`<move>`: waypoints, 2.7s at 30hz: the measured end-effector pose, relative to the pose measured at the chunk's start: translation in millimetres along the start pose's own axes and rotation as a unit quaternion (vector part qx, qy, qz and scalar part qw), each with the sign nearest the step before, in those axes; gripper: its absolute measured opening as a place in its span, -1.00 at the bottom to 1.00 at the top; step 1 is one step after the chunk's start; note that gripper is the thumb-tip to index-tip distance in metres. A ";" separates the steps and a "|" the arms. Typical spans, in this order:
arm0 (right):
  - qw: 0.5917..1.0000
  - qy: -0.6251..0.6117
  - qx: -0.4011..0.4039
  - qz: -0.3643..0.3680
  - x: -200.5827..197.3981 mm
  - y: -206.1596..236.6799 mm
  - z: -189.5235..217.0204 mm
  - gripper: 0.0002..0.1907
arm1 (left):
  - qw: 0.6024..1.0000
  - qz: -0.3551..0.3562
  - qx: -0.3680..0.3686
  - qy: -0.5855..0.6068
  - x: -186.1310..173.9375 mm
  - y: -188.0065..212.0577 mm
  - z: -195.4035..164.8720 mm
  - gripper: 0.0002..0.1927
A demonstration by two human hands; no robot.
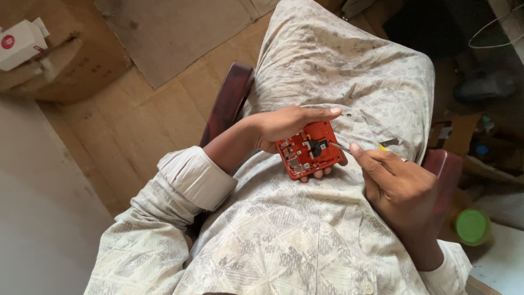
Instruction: The person reclines in a chair with an opened orange mobile phone on their lap. They use a screwdriver to unscrew and pry at the internal components, use a yellow utility knife and tweezers on small parts, clean the internals with a cotton swab, and continue prying and adjusting the board and battery area.
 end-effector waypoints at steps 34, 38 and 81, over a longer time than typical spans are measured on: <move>0.999 0.039 -0.019 -0.016 4.4 6.7 -4.6 -0.64 | 1.000 -0.012 0.007 0.024 -1.2 3.3 -0.2 -0.15; 0.999 0.045 -0.024 -0.013 6.1 6.9 -6.1 -0.64 | 0.999 -0.020 0.006 0.025 -0.6 3.4 1.0 -0.16; 0.999 0.029 -0.036 -0.010 9.0 7.1 -7.6 -0.58 | 0.996 -0.081 0.021 -0.013 0.9 3.8 -1.5 -0.29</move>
Point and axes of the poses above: each hand's wrist, its own y-axis away from the middle knuckle, its own x-axis out of the palm, z = x × y, the point moved 3 cm from there along -y, towards the middle knuckle, and after that the axes turned 8 degrees about x, right-handed, at the moved point
